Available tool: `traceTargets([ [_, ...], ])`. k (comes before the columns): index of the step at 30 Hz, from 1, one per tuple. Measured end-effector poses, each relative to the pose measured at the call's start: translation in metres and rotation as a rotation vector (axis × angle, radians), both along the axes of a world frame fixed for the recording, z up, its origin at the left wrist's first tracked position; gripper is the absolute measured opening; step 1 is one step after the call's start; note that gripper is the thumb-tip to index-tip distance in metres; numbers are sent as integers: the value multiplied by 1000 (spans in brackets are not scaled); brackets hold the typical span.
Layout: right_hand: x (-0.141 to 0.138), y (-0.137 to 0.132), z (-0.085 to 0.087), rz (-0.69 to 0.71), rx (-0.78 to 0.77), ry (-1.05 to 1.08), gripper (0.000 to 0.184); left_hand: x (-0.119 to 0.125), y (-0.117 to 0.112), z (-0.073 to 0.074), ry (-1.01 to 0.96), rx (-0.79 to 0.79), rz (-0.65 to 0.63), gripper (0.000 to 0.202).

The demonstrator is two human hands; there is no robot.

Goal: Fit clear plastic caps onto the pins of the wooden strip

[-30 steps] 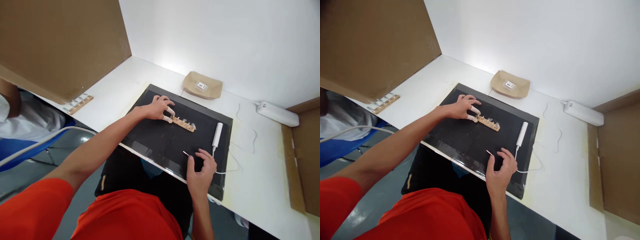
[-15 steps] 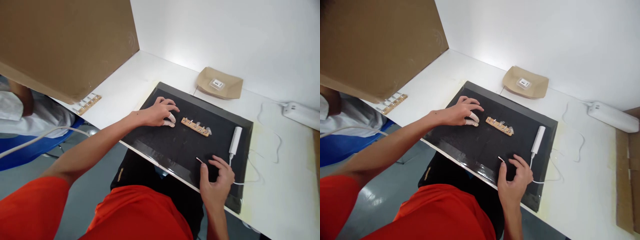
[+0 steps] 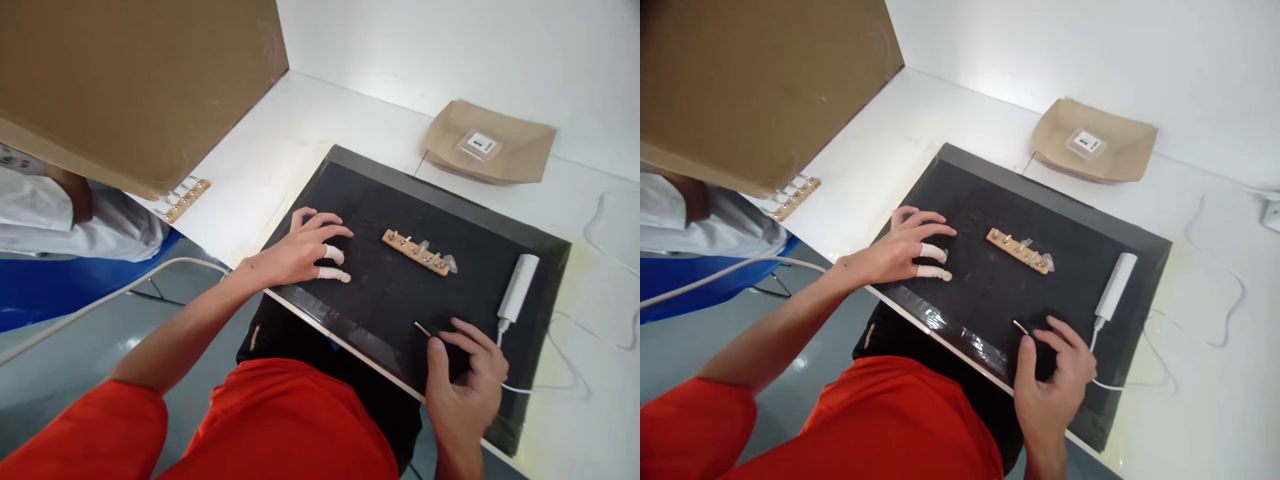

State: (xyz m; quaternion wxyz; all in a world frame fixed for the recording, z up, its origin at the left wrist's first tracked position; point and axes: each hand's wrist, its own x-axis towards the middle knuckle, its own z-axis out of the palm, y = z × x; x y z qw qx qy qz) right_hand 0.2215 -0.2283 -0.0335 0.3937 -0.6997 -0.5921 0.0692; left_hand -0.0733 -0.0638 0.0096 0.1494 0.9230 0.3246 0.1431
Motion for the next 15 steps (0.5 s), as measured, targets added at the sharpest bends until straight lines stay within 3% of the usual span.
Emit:
traceTargets([
  [9, 1, -1, -1, 12, 12, 9, 22, -9, -17, 1, -25, 22, 211, 50],
  [11, 0, 0, -2, 14, 24, 9, 22, -10, -17, 1, 24, 3, 202, 56],
  [15, -2, 1, 0, 4, 8, -5, 24, -9, -15, -1, 87, 8, 143, 44],
])
